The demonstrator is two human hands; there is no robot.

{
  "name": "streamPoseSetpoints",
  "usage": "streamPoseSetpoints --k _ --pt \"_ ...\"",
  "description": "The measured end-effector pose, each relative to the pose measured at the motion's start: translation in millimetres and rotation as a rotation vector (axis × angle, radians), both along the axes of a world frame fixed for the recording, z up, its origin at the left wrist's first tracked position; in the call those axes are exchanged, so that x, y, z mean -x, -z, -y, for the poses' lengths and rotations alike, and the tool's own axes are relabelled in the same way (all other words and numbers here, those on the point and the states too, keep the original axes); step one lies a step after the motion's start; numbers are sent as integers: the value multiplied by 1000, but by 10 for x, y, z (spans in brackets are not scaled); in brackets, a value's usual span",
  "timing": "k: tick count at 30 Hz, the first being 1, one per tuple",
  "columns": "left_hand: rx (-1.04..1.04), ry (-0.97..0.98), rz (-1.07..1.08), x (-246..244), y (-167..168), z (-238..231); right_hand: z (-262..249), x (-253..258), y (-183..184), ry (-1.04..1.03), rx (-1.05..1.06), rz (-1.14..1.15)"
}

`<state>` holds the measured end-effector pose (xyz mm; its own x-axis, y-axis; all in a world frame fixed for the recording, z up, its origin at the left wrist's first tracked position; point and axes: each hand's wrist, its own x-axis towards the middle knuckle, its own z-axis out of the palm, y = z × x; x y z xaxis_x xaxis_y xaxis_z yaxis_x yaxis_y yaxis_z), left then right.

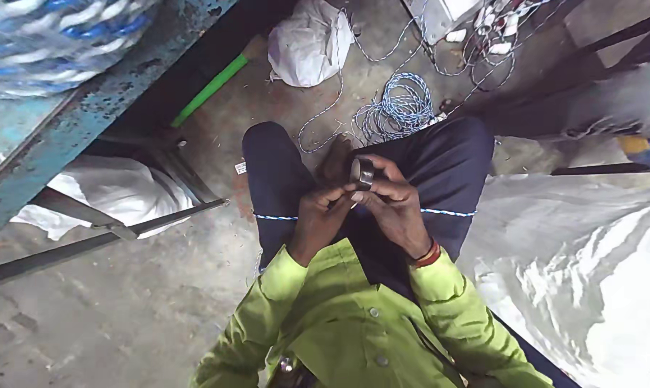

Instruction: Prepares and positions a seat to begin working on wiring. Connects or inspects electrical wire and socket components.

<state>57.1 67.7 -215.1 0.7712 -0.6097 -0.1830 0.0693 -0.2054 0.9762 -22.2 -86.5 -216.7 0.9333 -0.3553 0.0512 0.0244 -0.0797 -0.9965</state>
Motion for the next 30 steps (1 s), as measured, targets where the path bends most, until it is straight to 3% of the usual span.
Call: streamPoseSetpoints --k 6,10,13,18,21,23,26,29,30 --pt "-77 3 340 150 94 46 -21 0 -36 105 56 -48" --pt "-76 -75 472 216 212 108 -52 -79 -65 153 128 -255" --pt "-117 -83 539 121 316 111 74 -345 -19 75 302 -383" --pt "-258 -11 625 -136 545 59 63 -836 -8 -79 537 -630" --pt "-148 118 693 -8 413 65 303 -990 260 23 619 -893" --pt "-26 100 599 353 289 -35 726 -846 399 155 554 -936" --pt "59 -66 308 73 459 3 1143 -980 16 264 465 -486" --pt "99 -71 2 99 265 -131 793 -461 -258 86 226 -413" --pt "166 -87 -43 -116 248 -44 745 -464 -298 38 226 -382"
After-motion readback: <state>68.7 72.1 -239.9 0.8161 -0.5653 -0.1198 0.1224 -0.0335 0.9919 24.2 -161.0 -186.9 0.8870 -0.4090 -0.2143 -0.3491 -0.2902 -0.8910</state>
